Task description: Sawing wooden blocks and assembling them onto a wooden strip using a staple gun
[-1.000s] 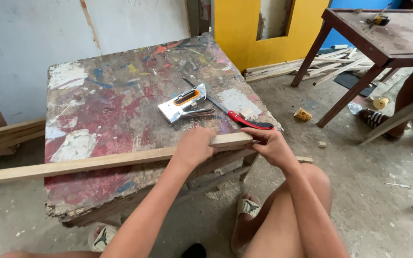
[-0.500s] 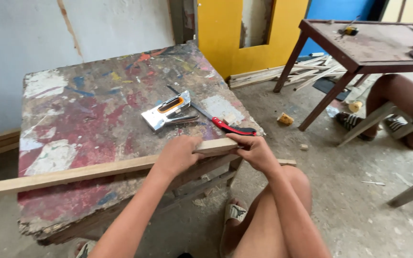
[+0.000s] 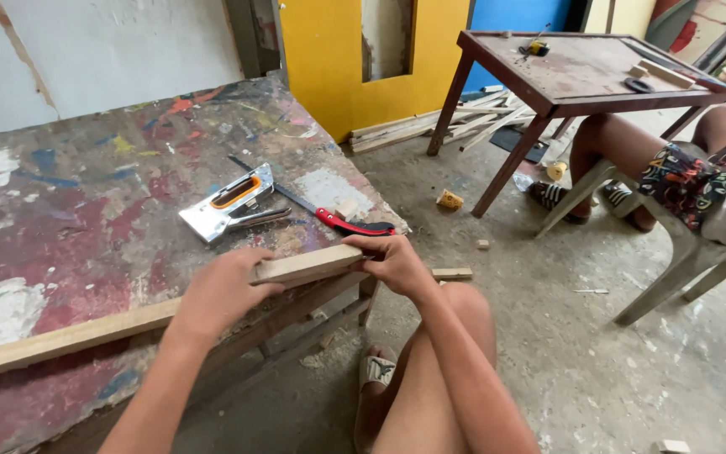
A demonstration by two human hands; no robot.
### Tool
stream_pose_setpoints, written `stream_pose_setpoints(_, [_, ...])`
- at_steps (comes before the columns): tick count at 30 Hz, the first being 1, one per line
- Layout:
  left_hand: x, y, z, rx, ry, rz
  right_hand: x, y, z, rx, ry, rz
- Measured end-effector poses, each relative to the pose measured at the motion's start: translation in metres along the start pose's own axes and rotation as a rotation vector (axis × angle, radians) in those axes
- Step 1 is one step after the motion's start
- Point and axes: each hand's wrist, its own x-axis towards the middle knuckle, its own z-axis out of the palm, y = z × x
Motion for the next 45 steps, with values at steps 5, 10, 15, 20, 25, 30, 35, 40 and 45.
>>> stream_pose_setpoints(5, [-0.021, -0.025, -0.014, -0.036, 0.018, -0.06, 0.001, -0.002, -0.003, 0.007, -0.018, 0.021])
stream_pose_setpoints(10, [-0.019, -0.045, 0.003, -0.014, 0.092, -0.055, 0.002, 0.003, -0.004, -0.015, -0.03, 0.04])
stream_pose_setpoints(15, [-0.017, -0.054, 0.02, -0.114, 0.164, -0.004, 0.003, 0.001, -0.003, 0.0, -0.03, 0.079])
stream_pose_setpoints(20, [-0.023, -0.061, 0.03, -0.148, 0.209, 0.05, 0.004, 0.01, -0.009, -0.104, -0.06, 0.033])
stream_pose_setpoints(25, [-0.024, -0.056, 0.02, -0.166, 0.221, 0.093, 0.002, -0.014, -0.009, -0.174, -0.049, 0.029])
stream_pose_setpoints(30, [-0.024, -0.056, 0.018, -0.241, 0.206, 0.132, -0.004, -0.047, -0.007, -0.289, -0.093, 0.051])
stream_pose_setpoints(35, [-0.023, -0.06, 0.02, -0.22, 0.198, 0.11, 0.014, -0.11, -0.005, -0.378, -0.127, 0.022])
stream_pose_setpoints(40, [-0.024, -0.058, 0.016, -0.216, 0.179, 0.104, 0.079, -0.146, 0.058, -0.482, -0.122, -0.113])
stream_pose_setpoints(45, [-0.032, -0.062, 0.004, -0.274, 0.135, 0.131, 0.154, -0.118, 0.134, -0.906, -0.568, -0.157])
